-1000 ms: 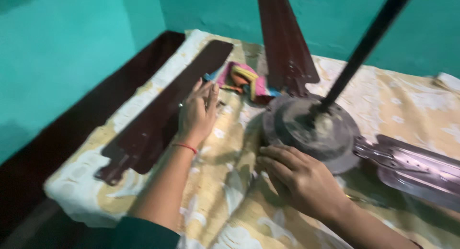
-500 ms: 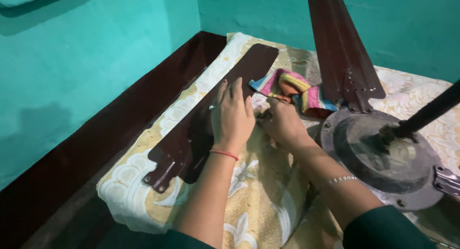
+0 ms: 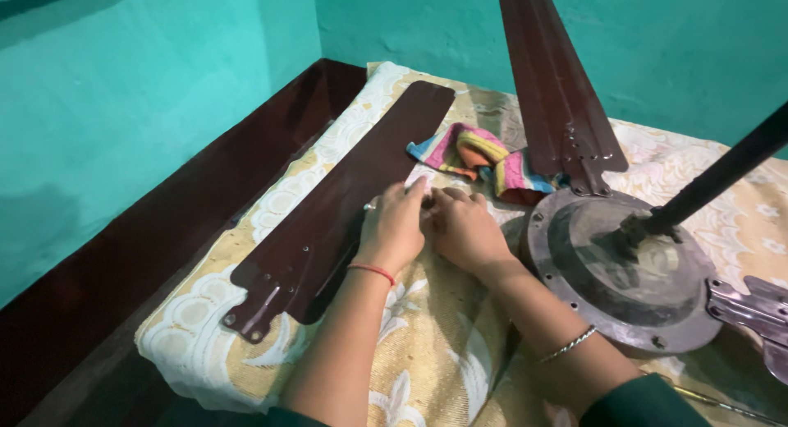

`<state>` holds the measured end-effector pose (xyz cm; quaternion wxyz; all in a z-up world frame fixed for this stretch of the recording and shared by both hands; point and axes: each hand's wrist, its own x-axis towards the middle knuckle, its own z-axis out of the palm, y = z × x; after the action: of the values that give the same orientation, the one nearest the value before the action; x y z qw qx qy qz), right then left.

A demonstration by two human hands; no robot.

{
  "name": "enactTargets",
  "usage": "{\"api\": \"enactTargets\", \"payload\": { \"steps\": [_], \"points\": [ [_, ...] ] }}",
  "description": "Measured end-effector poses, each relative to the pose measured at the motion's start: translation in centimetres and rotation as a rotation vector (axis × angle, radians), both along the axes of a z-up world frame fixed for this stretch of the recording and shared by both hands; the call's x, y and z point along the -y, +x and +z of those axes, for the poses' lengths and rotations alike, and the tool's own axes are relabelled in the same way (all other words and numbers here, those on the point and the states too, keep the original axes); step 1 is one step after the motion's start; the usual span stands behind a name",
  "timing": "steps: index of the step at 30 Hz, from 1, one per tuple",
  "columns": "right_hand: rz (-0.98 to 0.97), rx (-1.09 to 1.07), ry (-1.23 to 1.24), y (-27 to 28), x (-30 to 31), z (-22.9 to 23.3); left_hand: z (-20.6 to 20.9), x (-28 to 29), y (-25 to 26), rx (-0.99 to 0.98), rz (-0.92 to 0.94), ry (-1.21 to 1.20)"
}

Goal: The person attaches ceiling fan blades to the fan motor housing using a screwdriver. They align each blade, insert screws, and tighten them to secure the blades in place.

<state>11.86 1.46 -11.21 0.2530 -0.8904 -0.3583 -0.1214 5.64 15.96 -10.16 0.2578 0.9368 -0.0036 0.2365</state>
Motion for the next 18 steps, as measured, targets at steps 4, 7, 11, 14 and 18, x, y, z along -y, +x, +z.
{"api": "enactTargets", "payload": {
  "steps": [4, 7, 11, 14, 18],
  "points": [
    [-0.022, -0.064, 0.168, -1.0, 0.3, 0.4, -0.3, 0.2, 0.3, -0.097, 0.029, 0.105],
    [-0.012, -0.071, 0.24, -1.1, 0.4, 0.2, -0.2, 0.4, 0.1, -0.033, 0.022, 0.082],
    [0.008, 0.084, 0.252, -1.2, 0.1, -0.4, -0.2, 1.0, 0.2, 0.015, 0.015, 0.084],
    [-0.036, -0.083, 0.325, -1.5, 0.0, -0.1, -0.1, 1.3, 0.1, -0.021, 0.051, 0.096],
    [-0.058, -0.119, 0.367, -2.6, 0.5, 1.0, 0.2, 0.9, 0.1, -0.059, 0.041, 0.028]
  ]
}}
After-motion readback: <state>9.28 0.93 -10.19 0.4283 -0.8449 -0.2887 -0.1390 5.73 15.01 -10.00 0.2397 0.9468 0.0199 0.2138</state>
